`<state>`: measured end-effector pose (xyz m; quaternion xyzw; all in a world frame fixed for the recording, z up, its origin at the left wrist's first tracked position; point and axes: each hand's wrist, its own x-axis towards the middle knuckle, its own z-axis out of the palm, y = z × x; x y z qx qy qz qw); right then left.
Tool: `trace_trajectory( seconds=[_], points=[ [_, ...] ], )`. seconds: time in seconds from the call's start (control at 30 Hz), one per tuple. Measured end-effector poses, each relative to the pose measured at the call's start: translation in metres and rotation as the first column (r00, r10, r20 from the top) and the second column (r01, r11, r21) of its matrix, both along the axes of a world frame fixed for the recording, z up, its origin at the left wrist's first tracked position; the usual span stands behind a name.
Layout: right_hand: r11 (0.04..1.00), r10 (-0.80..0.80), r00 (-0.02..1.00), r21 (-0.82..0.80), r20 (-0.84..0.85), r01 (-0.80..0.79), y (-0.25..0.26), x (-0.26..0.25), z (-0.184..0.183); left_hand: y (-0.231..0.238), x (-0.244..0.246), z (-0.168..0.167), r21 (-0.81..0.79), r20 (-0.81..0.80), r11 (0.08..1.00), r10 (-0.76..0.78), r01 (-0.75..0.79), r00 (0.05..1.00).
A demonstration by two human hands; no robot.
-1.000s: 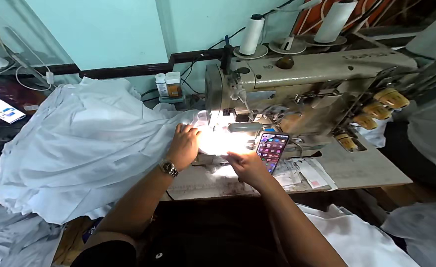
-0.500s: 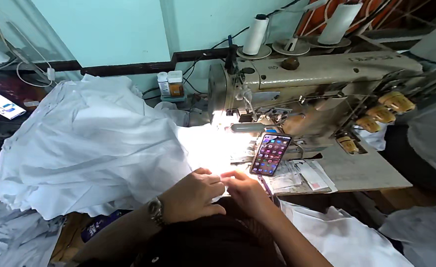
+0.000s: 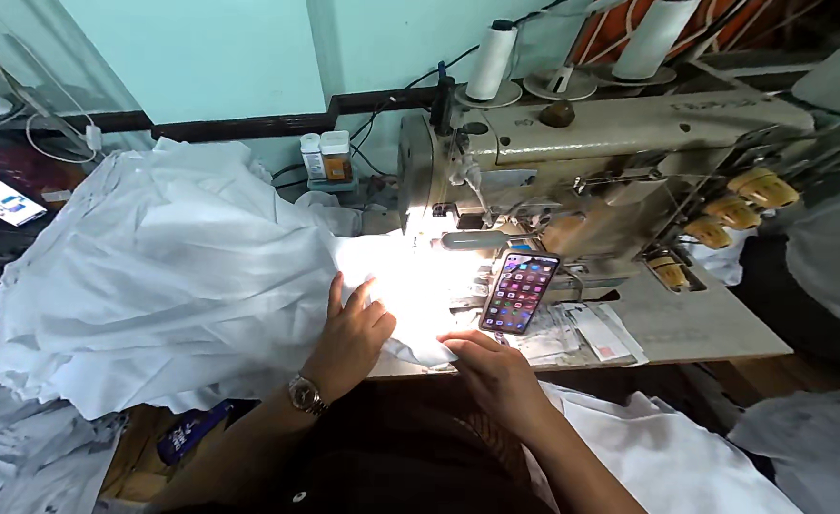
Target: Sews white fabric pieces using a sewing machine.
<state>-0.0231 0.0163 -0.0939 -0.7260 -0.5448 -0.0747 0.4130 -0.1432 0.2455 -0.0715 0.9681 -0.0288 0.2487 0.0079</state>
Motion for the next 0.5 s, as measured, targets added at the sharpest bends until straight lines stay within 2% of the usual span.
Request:
trace_trajectory(
  seconds=[0.2,0.4,0.5],
  points=[
    [0.995,-0.066,0.997,-0.077,0.047,0.069,0.029,0.024,0.011,0.020,0.042,0.021,0.024,-0.230,0.998,0.063,-0.059,0.971],
    [0.980,-0.130,0.990,-0.144,0.051,0.136,0.056,0.048,0.017,0.041,0.082,0.032,-0.090,-0.257,0.988,0.097,-0.124,0.962],
    [0.975,-0.163,0.987,-0.152,0.007,0.162,0.067,0.053,0.018,0.053,0.089,0.033,-0.053,-0.245,0.989,0.118,-0.135,0.962]
  ],
)
